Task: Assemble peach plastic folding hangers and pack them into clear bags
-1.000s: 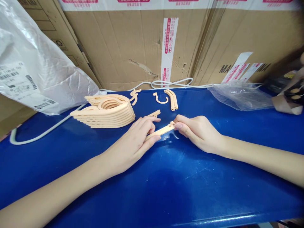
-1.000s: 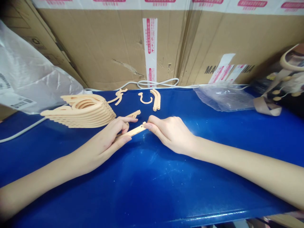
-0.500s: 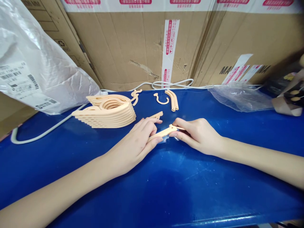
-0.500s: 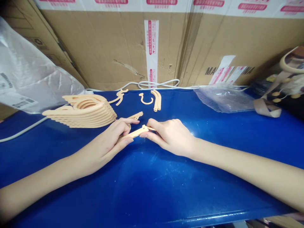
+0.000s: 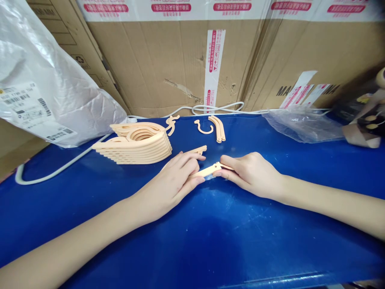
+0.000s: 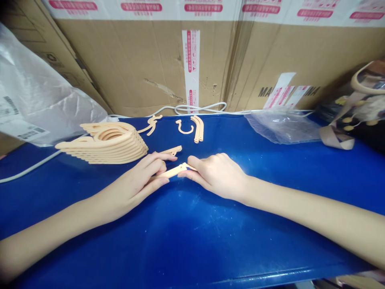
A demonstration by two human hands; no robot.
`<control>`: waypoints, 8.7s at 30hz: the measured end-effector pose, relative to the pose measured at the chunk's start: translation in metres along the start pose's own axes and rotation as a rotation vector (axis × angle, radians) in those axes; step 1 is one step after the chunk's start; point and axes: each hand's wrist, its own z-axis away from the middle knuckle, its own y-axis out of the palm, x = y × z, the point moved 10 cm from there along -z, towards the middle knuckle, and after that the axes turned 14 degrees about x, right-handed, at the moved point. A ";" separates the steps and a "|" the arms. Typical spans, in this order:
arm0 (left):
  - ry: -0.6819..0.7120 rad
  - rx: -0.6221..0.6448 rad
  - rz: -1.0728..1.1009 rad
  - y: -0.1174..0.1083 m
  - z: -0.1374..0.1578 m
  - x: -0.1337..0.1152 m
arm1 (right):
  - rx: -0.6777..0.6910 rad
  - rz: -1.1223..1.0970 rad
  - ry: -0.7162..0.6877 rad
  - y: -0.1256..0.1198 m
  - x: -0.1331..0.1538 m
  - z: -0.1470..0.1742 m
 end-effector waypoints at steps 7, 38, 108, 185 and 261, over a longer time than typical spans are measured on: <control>-0.006 0.046 -0.003 0.002 0.000 0.001 | -0.079 0.254 -0.093 -0.005 0.016 0.005; 0.031 0.073 0.000 0.003 0.000 -0.002 | -0.418 0.567 -0.234 -0.027 0.045 0.022; -0.258 -0.233 -0.106 -0.023 0.012 0.022 | 0.002 -0.521 -0.286 -0.008 0.016 -0.002; 0.122 0.014 -0.421 -0.004 0.004 -0.019 | -0.270 -0.467 -0.015 -0.024 -0.013 0.012; 0.045 -0.231 -0.692 -0.018 0.011 -0.023 | 0.181 -1.283 -0.072 0.023 -0.023 -0.014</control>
